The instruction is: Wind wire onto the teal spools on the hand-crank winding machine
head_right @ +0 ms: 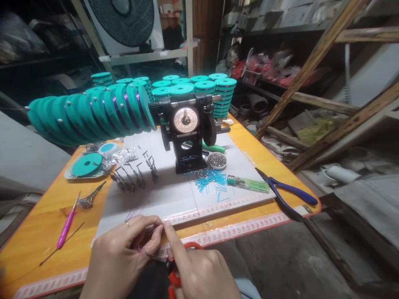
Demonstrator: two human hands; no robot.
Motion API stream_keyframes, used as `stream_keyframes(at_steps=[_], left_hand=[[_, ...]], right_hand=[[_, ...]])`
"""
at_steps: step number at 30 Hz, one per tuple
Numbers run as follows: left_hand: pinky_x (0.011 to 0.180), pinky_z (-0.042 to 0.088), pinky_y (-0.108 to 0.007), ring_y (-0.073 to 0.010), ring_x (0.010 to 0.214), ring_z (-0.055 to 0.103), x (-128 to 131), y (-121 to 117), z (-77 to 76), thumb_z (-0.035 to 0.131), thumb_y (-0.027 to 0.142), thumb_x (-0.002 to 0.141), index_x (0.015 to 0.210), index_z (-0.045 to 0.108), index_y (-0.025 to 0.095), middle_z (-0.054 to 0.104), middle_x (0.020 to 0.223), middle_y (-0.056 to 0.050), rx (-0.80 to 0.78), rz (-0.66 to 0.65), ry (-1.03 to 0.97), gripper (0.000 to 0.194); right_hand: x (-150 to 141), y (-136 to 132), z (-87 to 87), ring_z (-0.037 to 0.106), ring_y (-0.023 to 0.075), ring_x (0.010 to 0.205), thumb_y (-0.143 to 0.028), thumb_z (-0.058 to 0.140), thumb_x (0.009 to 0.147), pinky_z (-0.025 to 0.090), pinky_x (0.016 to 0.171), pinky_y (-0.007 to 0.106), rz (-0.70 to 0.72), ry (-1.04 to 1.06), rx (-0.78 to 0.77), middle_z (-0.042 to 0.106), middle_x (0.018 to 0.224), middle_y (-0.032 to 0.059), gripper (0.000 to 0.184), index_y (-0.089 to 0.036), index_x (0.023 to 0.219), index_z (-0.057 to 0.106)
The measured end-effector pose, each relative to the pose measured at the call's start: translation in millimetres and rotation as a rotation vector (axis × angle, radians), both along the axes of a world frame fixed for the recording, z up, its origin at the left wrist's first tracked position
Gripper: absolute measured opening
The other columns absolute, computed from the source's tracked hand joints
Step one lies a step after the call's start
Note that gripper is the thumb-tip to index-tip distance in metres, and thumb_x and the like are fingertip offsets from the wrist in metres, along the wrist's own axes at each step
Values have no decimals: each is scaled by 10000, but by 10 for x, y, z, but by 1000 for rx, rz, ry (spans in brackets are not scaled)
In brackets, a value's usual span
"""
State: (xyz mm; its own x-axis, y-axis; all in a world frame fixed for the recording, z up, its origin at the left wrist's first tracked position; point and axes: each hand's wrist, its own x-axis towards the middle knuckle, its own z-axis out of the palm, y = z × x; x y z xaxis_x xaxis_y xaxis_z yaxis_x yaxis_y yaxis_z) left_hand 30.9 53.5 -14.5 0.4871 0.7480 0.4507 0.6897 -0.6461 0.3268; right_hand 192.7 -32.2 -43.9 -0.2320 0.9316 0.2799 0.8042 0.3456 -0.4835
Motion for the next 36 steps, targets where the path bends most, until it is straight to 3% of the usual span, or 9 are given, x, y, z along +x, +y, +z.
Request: stream_keyframes(at_steps=[7,15,23,30,36], left_hand=[[502,339,-215,-113,536,557,8,-27,-30,571,264,829,812,641,235,619,613,35,-42,10,-33,77],[530,348,-221,-109,540,557,-56,-21,-28,582,256,831,838,607,249,599,627,56,-2,-27,-11,27],[518,370,-215,-104,549,555,-125,19,-40,608,223,816,912,582,254,575,662,52,-7,-104,-3,104],[592,412,-190,-86,612,556,-332,27,-70,595,189,827,937,576,216,573,745,20,-75,-125,-22,114],[582,414,-184,-82,582,533,-368,7,-76,600,152,816,920,569,197,542,694,23,-105,-125,-78,117]], right_hand=[[-7,59,-5,565,160,439,-68,368,622,392,408,245,21,-228,16,614,567,35,738,38,1352,396],[-56,80,10,552,156,410,-81,363,594,354,383,265,17,-321,18,598,540,16,760,33,1344,416],[-57,58,-1,542,165,394,-75,349,621,388,368,268,1,-337,39,581,525,15,721,52,1326,429],[-52,74,23,539,158,393,-69,334,599,406,374,254,1,-306,70,578,530,2,760,43,1349,395],[-32,55,11,537,148,399,-64,330,627,415,386,236,0,-282,73,572,529,-1,743,32,1362,377]])
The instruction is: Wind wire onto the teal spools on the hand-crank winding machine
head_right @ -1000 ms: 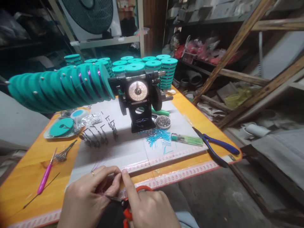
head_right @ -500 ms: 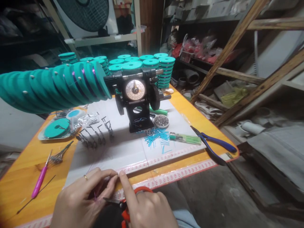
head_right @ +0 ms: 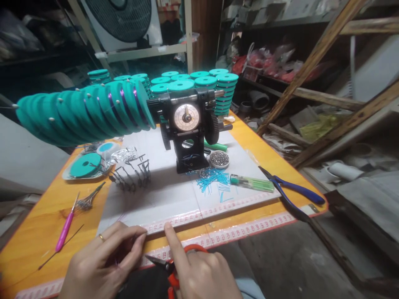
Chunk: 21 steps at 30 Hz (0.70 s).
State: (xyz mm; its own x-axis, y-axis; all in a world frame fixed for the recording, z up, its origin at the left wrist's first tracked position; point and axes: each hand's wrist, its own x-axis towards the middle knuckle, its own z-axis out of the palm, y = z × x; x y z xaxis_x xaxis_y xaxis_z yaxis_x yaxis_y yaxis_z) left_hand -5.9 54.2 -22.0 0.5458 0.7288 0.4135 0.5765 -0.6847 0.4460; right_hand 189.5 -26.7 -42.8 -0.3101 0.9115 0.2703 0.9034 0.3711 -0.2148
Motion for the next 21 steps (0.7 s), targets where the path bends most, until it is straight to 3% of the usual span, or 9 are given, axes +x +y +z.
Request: stream_keyframes(at_steps=[10,21], left_hand=[[547,385,-180,-72,537,499,22,14,-3,613,150,800,880,577,206,494,634,40,36,31,0,104],[573,408,-175,-68,577,554,8,43,-35,646,176,772,892,599,243,585,697,52,105,50,26,145]], right_hand=[[-2,14,-14,541,149,406,-68,333,633,423,385,227,10,-3,-17,574,535,1,753,34,1379,343],[1,3,13,530,150,388,-56,327,635,410,368,232,6,-13,-11,563,520,-6,750,29,1380,339]])
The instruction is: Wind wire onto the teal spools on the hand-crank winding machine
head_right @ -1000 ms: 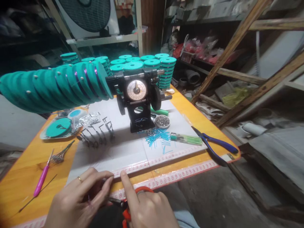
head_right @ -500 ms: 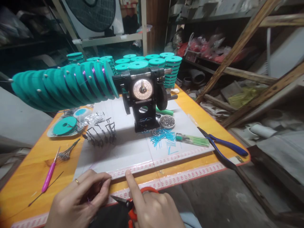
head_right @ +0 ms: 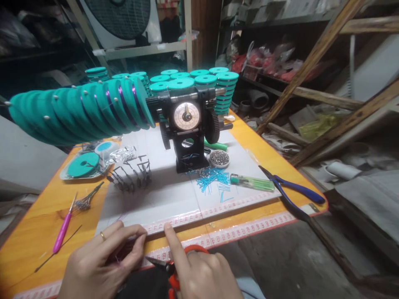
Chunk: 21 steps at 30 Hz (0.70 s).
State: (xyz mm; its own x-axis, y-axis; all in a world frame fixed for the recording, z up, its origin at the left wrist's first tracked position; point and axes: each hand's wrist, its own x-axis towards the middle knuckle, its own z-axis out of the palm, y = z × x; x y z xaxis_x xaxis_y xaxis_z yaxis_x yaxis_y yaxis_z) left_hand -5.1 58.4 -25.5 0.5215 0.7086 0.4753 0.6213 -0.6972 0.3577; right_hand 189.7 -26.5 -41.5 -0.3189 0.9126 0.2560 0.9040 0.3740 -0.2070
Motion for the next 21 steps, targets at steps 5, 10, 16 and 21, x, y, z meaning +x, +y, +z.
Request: stream_keyframes(at_steps=[5,10,16,21], left_hand=[[543,405,-173,-69,554,540,4,2,-4,629,176,780,890,591,236,571,684,47,22,0,-3,131],[488,386,-175,-74,505,490,33,-52,12,615,152,783,864,595,216,527,638,39,-10,33,-70,106],[478,408,-176,-89,554,511,135,-331,69,571,96,787,808,567,211,506,660,25,-261,12,-460,117],[543,448,-184,-101,621,547,165,-491,98,575,64,764,792,580,224,543,687,22,-263,23,-598,163]], right_hand=[[6,-11,-29,533,163,402,-50,325,636,410,377,246,-4,22,-10,566,531,5,754,32,1385,333],[4,-43,-5,554,147,448,-128,346,859,408,430,222,5,214,-13,590,566,16,548,5,1390,324],[-137,-107,-8,529,107,472,-592,335,910,367,457,171,113,614,-316,568,573,0,523,-147,1023,585],[-264,-119,-160,416,83,391,-430,491,830,270,372,156,56,645,-474,549,575,-11,298,-161,942,554]])
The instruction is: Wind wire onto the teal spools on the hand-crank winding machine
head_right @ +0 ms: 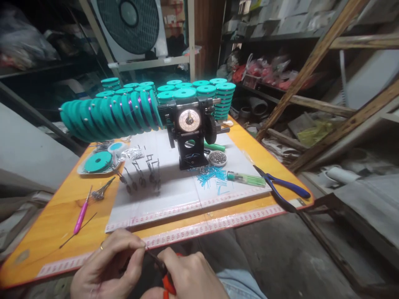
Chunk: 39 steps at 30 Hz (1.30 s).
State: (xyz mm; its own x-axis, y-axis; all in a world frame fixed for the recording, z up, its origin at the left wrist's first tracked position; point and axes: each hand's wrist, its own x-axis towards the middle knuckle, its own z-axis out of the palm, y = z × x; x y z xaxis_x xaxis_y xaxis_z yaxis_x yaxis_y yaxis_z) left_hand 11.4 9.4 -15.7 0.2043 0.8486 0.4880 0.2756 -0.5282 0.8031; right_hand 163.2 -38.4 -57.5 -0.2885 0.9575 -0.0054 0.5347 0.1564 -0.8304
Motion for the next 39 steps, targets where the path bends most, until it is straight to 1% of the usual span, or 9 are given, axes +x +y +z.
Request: stream_keyframes(at_steps=[5,10,14,19,22,25,28,36,39], left_hand=[[520,459,-190,-105,613,559,-39,-13,27,577,46,762,807,574,223,563,686,27,23,-76,56,183],[526,417,-201,-99,601,518,22,-68,6,569,87,788,774,586,205,544,670,19,-19,0,-42,119],[524,383,-196,-81,576,485,24,-84,5,580,96,792,777,597,196,530,661,22,-2,-1,-8,102],[555,410,-207,-97,597,515,-3,-57,-1,594,133,798,774,610,196,546,671,11,-15,-5,53,70],[582,420,-206,-95,616,535,1,-38,-33,601,112,791,806,610,196,563,698,12,23,4,106,86],[620,425,-210,-100,663,548,7,-15,-65,590,85,798,874,604,205,577,742,6,81,-33,149,142],[624,412,-228,-121,706,547,-2,15,-89,566,102,820,932,583,214,577,779,-7,88,-83,204,159],[561,340,-247,-143,662,483,9,53,-131,503,131,851,810,561,192,521,714,-22,125,-152,398,94],[532,335,-226,-116,608,482,43,56,-85,527,134,837,853,587,196,484,668,-1,85,-137,340,88]], right_hand=[[-26,-18,6,402,89,415,-243,533,728,290,416,165,-3,-62,-33,525,564,-22,153,-175,865,527],[-21,-37,134,408,86,424,-230,554,718,296,428,166,-6,-17,-70,497,554,-30,153,-166,857,545],[-4,-27,292,432,77,459,-217,570,730,305,435,150,9,66,-145,537,596,-9,119,-150,829,576],[18,-22,342,381,54,422,-264,542,792,288,418,139,29,263,-173,439,492,-44,162,-138,691,541],[10,-56,340,440,64,414,-309,551,820,321,416,139,-96,316,-73,474,475,-52,163,-146,818,566],[-14,-68,371,512,68,466,-204,589,794,394,491,141,-266,181,217,601,594,-42,263,-189,1055,566],[-13,-20,404,564,66,527,-103,508,800,425,543,137,-151,101,420,659,728,-13,334,-201,1115,563],[106,83,395,610,97,691,-115,446,847,451,668,170,-50,161,158,652,816,25,199,-173,974,588],[101,89,423,529,84,531,-238,442,899,412,536,173,-133,221,80,584,651,4,160,-154,881,577]])
